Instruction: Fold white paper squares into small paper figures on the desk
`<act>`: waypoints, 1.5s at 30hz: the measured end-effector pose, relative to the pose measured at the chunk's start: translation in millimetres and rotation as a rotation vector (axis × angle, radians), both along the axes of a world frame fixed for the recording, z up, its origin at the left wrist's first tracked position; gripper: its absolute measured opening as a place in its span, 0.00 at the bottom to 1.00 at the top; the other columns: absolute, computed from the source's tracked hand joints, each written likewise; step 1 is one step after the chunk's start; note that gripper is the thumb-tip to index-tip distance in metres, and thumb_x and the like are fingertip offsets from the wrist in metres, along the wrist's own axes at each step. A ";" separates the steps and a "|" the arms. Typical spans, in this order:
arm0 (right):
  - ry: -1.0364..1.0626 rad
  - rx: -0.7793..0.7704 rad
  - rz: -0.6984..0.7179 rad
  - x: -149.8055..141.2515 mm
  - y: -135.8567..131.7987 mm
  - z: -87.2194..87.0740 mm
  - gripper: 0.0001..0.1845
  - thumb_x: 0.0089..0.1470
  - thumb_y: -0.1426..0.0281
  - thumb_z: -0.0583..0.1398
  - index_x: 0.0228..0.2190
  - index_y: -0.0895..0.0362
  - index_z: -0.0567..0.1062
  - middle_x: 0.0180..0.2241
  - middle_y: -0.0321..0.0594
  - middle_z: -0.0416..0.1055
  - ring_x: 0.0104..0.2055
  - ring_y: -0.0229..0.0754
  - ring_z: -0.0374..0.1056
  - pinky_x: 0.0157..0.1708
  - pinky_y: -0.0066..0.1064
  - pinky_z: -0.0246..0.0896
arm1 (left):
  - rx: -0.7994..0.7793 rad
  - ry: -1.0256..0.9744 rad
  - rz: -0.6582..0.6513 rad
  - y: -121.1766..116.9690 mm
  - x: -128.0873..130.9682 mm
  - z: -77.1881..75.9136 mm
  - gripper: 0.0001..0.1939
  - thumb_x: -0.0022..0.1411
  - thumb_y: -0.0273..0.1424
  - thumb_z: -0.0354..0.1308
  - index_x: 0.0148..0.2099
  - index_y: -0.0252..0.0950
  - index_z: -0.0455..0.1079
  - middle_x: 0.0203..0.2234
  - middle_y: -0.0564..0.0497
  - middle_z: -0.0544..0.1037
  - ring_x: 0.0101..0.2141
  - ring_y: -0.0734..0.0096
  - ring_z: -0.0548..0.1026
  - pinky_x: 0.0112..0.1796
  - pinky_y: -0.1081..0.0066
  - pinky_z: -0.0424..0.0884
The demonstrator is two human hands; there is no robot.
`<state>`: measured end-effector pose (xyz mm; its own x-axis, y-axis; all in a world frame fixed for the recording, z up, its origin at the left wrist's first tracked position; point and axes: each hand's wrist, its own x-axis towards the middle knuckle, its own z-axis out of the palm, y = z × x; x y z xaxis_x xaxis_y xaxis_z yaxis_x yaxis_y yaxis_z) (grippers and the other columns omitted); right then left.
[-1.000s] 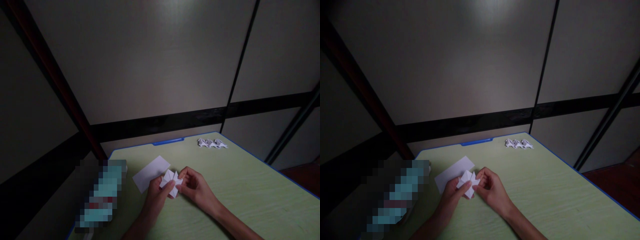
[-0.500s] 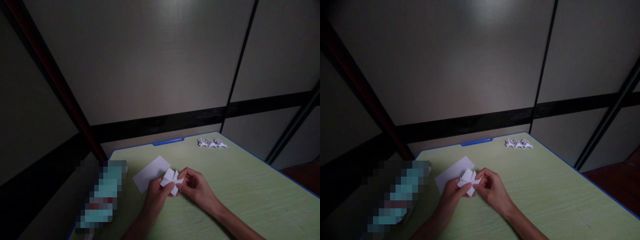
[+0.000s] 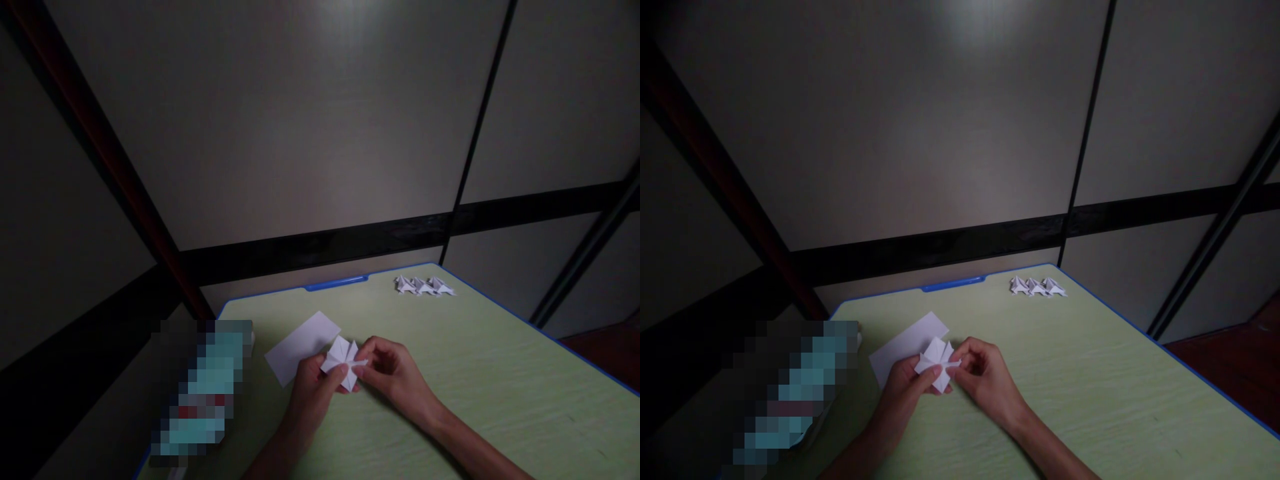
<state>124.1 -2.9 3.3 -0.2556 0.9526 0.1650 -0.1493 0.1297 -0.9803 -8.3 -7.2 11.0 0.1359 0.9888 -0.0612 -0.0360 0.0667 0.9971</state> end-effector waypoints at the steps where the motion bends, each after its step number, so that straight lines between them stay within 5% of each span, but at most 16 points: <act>1: -0.002 0.005 0.006 -0.1 -0.5 0.4 0.11 0.36 0.66 0.61 0.20 0.60 0.65 0.16 0.32 0.64 0.19 0.33 0.61 0.20 0.25 0.54 | -0.003 0.001 0.003 0.0 0.1 -0.1 0.08 0.43 0.30 0.55 0.26 0.29 0.69 0.16 0.52 0.73 0.19 0.71 0.70 0.22 0.75 0.64; 10: -0.284 0.328 -0.052 3.9 -5.3 4.1 0.12 0.44 0.70 0.56 0.13 0.59 0.65 0.19 0.35 0.61 0.23 0.35 0.57 0.21 0.25 0.51 | 0.004 -0.048 -0.004 0.1 1.4 0.0 0.08 0.44 0.28 0.53 0.25 0.28 0.68 0.16 0.51 0.73 0.18 0.71 0.69 0.21 0.73 0.66; 18: -0.438 0.483 0.028 8.5 -8.1 10.2 0.12 0.50 0.72 0.50 0.19 0.58 0.68 0.22 0.38 0.62 0.26 0.37 0.58 0.25 0.27 0.52 | -0.054 -0.082 -0.025 -0.2 1.8 1.5 0.07 0.44 0.28 0.52 0.25 0.29 0.69 0.16 0.51 0.73 0.19 0.70 0.70 0.22 0.74 0.66; 32: -0.396 0.489 0.028 8.2 -7.5 11.6 0.11 0.48 0.72 0.51 0.18 0.58 0.66 0.27 0.40 0.61 0.28 0.37 0.59 0.26 0.27 0.54 | -0.096 -0.049 -0.148 2.7 -4.6 0.6 0.12 0.41 0.34 0.57 0.24 0.27 0.70 0.18 0.48 0.74 0.17 0.71 0.70 0.20 0.73 0.66; 41: -0.122 0.153 -0.110 -4.4 -4.1 3.9 0.11 0.38 0.68 0.60 0.18 0.58 0.62 0.24 0.34 0.59 0.22 0.33 0.59 0.20 0.24 0.57 | -0.103 -0.051 0.018 3.6 -2.5 -4.4 0.13 0.42 0.34 0.58 0.27 0.28 0.71 0.17 0.49 0.75 0.18 0.70 0.72 0.20 0.75 0.66; 45: -0.141 0.144 -0.173 -4.0 -3.1 7.6 0.12 0.40 0.69 0.58 0.15 0.59 0.61 0.22 0.34 0.59 0.24 0.34 0.59 0.22 0.25 0.56 | -0.064 -0.058 0.037 1.9 -1.0 -5.0 0.11 0.43 0.33 0.57 0.27 0.28 0.71 0.17 0.50 0.75 0.19 0.70 0.72 0.21 0.75 0.66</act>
<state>120.1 -6.1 10.9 -0.1208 0.9534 0.2763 0.0246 0.2811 -0.9593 -9.3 -5.3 6.1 0.1042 0.9876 -0.1178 -0.0975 0.1280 0.9870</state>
